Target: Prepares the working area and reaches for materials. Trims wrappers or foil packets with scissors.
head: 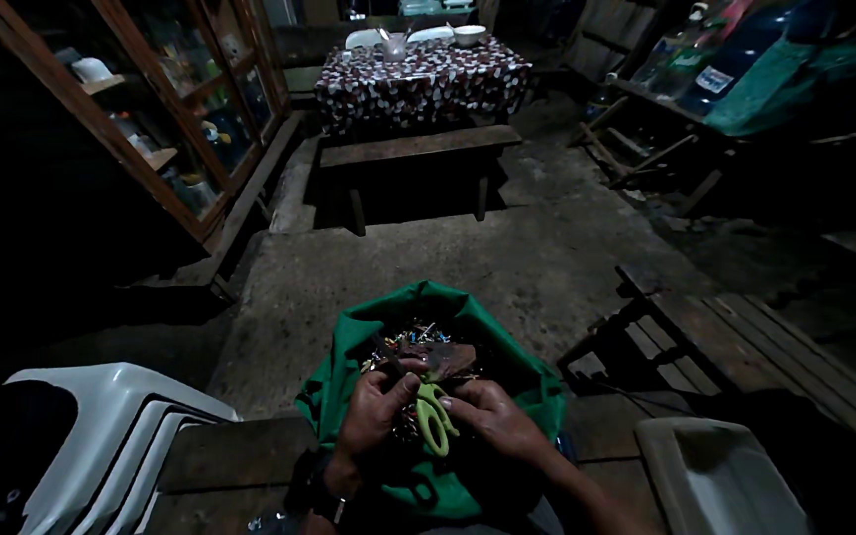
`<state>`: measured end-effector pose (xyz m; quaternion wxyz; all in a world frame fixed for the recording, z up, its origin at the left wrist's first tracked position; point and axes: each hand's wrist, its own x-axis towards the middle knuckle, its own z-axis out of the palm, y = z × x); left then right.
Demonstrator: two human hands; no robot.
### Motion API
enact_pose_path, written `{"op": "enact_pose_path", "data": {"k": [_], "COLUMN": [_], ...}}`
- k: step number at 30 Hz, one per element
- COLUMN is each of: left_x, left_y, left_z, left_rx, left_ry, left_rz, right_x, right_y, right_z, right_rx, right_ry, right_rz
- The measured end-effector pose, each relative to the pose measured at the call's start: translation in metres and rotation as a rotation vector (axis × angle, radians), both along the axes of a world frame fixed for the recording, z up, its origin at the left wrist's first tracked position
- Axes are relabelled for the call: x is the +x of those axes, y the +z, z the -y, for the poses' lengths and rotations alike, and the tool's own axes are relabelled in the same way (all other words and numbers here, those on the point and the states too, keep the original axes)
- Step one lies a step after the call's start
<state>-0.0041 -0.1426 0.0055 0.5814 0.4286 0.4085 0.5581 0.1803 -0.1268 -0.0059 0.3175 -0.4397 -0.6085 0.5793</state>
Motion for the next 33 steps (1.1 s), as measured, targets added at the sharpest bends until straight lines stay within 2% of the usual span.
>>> {"op": "enact_pose_path", "data": {"k": [3, 5, 6, 8, 10, 12, 14, 17, 21, 24, 27, 29, 33], "left_x": [0.004, 0.005, 0.005, 0.006, 0.008, 0.01, 0.012, 0.013, 0.013, 0.0, -0.016, -0.021, -0.019], "left_y": [0.0, -0.004, -0.004, -0.005, -0.006, -0.009, -0.011, -0.01, -0.008, -0.012, -0.014, -0.016, -0.021], "left_z": [0.0, -0.001, -0.002, -0.002, 0.0, 0.001, 0.001, 0.003, 0.003, 0.001, 0.003, 0.006, 0.008], "left_rx": [-0.046, -0.036, -0.028, 0.0, 0.051, 0.106, 0.119, 0.125, 0.104, 0.122, 0.044, -0.01, -0.01], "left_ry": [0.131, 0.211, 0.226, 0.211, 0.175, 0.15, 0.155, 0.169, 0.166, 0.173, 0.19, 0.208, 0.214], "left_rz": [0.013, 0.032, 0.023, -0.005, -0.06, -0.149, -0.191, -0.189, -0.229, -0.28, -0.244, -0.18, -0.102], "right_x": [0.001, 0.001, 0.001, 0.0, -0.004, -0.007, -0.01, -0.018, -0.023, -0.008, 0.016, 0.03, 0.04], "right_y": [-0.008, -0.015, -0.017, -0.014, -0.013, -0.012, -0.01, -0.012, -0.017, -0.013, -0.004, -0.003, -0.008], "right_z": [0.005, 0.005, 0.004, 0.006, 0.007, 0.006, 0.004, 0.005, 0.006, 0.012, 0.018, 0.022, 0.032], "right_rx": [0.451, 0.683, 0.754, 0.782, 0.712, 0.541, 0.401, 0.256, 0.19, 0.047, -0.153, -0.198, -0.085], "right_ry": [-0.158, -0.273, -0.298, -0.223, -0.093, 0.022, 0.052, -0.018, -0.098, -0.086, -0.139, -0.163, -0.161], "right_rz": [0.263, 0.279, 0.244, 0.153, 0.136, 0.155, 0.147, 0.036, -0.136, -0.316, -0.451, -0.495, -0.46]}}
